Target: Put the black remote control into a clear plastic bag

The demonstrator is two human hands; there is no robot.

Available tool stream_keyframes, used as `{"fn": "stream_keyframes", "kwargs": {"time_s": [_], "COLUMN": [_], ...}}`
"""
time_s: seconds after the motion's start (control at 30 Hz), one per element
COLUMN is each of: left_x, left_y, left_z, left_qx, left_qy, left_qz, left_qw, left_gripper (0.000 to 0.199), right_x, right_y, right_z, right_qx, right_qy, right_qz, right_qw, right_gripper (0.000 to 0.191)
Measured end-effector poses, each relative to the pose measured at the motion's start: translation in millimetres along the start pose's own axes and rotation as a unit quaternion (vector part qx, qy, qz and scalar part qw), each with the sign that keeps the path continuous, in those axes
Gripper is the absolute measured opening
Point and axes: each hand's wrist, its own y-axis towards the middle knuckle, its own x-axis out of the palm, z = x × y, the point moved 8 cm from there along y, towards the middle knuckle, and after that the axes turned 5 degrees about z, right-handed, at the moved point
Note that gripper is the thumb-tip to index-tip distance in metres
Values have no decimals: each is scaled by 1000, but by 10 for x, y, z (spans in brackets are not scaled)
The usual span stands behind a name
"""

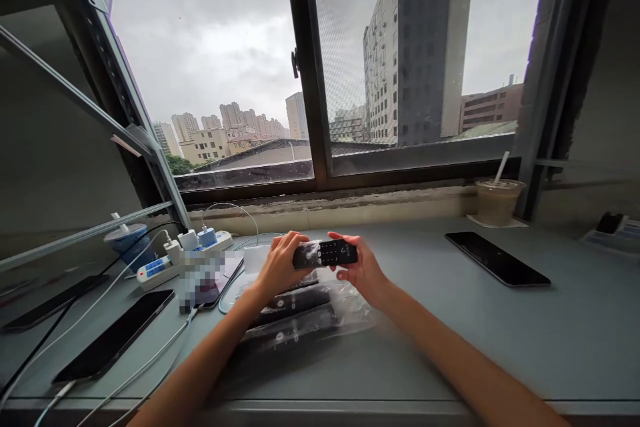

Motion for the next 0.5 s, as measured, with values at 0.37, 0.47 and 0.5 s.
{"fn": "stream_keyframes", "kwargs": {"time_s": [0.37, 0.47, 0.5], "left_x": [-89, -110, -115], "left_y": [6, 8, 9], "left_z": [-190, -204, -207], "left_qx": [-76, -67, -62], "left_qy": [57, 53, 53], "left_qz": [19, 20, 22], "left_qw": [995, 996, 996], "left_gripper": [28, 32, 33], "right_x": [-46, -16, -21], "right_y": [65, 71, 78], "right_z": [-65, -29, -19], "right_qx": [34, 42, 42], "right_qy": [72, 38, 26], "right_qz": [-38, -66, -68], "right_qw": [996, 996, 996], "right_gripper": [45, 48, 48]}}
